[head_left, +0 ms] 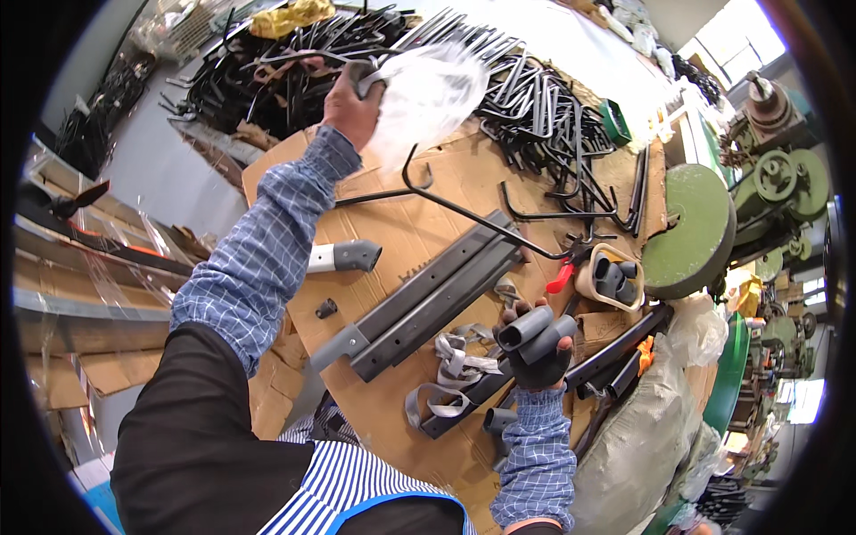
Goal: The person assembles gray plastic furniture components by inserting cylindrical rods into joints, then uses a small metal tool to deburr edges. They gather long black metal bars, carry them across the workshop, and place them into a white sack. The person also handles a large sack and ties it closed.
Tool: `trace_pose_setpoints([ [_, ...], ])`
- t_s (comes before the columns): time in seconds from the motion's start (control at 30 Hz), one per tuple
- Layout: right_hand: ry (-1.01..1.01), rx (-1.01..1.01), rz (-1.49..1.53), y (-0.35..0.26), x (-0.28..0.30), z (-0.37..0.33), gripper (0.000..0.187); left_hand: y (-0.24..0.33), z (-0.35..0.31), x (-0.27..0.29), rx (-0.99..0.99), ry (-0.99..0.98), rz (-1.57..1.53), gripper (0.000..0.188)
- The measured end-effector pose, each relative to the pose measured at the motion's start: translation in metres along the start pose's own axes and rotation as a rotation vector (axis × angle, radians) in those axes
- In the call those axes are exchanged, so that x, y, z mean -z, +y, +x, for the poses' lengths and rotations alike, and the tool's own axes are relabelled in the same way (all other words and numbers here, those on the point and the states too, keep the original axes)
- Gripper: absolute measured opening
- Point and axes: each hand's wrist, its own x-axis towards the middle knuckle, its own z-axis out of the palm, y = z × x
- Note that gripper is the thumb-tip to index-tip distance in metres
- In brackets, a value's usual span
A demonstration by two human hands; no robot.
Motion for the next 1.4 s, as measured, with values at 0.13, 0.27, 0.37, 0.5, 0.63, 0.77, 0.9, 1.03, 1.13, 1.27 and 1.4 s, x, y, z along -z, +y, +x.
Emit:
trace_pose_setpoints([
  [0.13, -0.064, 0.195, -0.033, -0.027, -0.031, -0.023, 0.092, 0.098, -0.049, -0.039, -0.537, -0.299, 0.043, 0.024],
  [0.27, -0.002, 0.297, -0.248, -0.072, -0.042, -0.081, 0.099, 0.155, -0.181, -0.062, -0.946, -0.983, 0.119, 0.033],
  [0.37, 0.282, 0.304, -0.356, -0.076, -0.030, -0.135, 0.092, 0.163, -0.243, -0.056, -0.736, -1.679, 0.289, 0.058],
  [0.5, 0.508, 0.279, -0.443, -0.065, -0.016, -0.182, 0.082, 0.180, -0.269, -0.060, -0.335, -1.266, 0.124, 0.060],
  [0.63, 0.431, 0.338, -0.345, -0.057, -0.005, -0.164, 0.076, 0.190, -0.278, -0.142, -0.282, -1.206, 0.495, 0.053],
  [0.77, 0.195, 0.489, 0.046, -0.062, 0.015, -0.111, 0.072, 0.155, -0.277, -0.184, 0.231, -1.180, 0.196, 0.024],
  [0.9, 0.292, 0.287, 0.258, -0.057, 0.047, -0.068, 0.069, 0.124, -0.280, -0.163, 1.177, -0.915, -0.924, 0.019],
  [1.03, 0.276, 0.163, -1.049, -0.041, 0.085, -0.056, 0.062, 0.123, -0.276, -0.138, 0.943, -1.114, -1.126, 0.030],
  [1.13, 0.158, 0.228, -1.248, -0.039, 0.104, -0.051, 0.060, 0.138, -0.273, -0.115, -0.176, -1.246, -0.540, 0.043],
  [1.27, 0.261, 0.187, -0.849, -0.036, 0.110, -0.036, 0.057, 0.186, -0.301, -0.081, 0.146, -1.652, -0.409, 0.034],
  [1.4, 0.292, 0.221, -0.678, -0.014, 0.104, -0.017, 0.054, 0.223, -0.304, -0.072, 0.126, -1.390, -0.003, 0.060],
])
